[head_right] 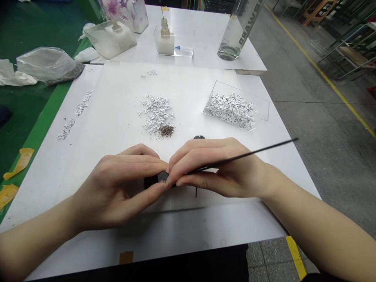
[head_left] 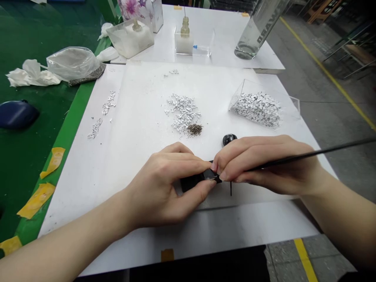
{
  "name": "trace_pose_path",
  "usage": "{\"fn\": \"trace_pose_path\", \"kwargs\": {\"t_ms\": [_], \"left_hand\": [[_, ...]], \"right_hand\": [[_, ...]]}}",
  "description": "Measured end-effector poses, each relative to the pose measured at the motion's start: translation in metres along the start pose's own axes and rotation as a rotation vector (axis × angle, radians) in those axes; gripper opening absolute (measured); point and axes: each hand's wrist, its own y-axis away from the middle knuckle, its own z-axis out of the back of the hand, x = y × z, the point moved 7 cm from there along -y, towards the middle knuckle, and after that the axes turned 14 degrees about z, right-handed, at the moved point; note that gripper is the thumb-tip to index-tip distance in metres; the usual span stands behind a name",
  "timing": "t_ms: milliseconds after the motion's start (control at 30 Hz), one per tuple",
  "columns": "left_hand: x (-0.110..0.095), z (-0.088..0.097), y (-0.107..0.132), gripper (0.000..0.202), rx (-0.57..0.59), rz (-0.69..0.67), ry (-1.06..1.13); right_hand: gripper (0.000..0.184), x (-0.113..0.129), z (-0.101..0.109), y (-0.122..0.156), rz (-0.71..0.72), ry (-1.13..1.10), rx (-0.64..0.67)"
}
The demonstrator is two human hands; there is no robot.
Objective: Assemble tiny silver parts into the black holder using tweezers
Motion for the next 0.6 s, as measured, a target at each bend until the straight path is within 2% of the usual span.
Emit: {"fn": "trace_pose_path", "kwargs": {"t_ms": [267,600], "left_hand": [[-0.001,0.003,0.002,0.012,-0.021,0.006,-0.014],[-0.001,0.003,0.001,0.014,-0.019,0.018,-0.012]], "right_hand": [[0.013,-0.016,0.001,0.007,-0.033,-0.142,-0.165],[0.011,-0.011,0.000,0.002,-0.025,-0.104,-0.099]]}}
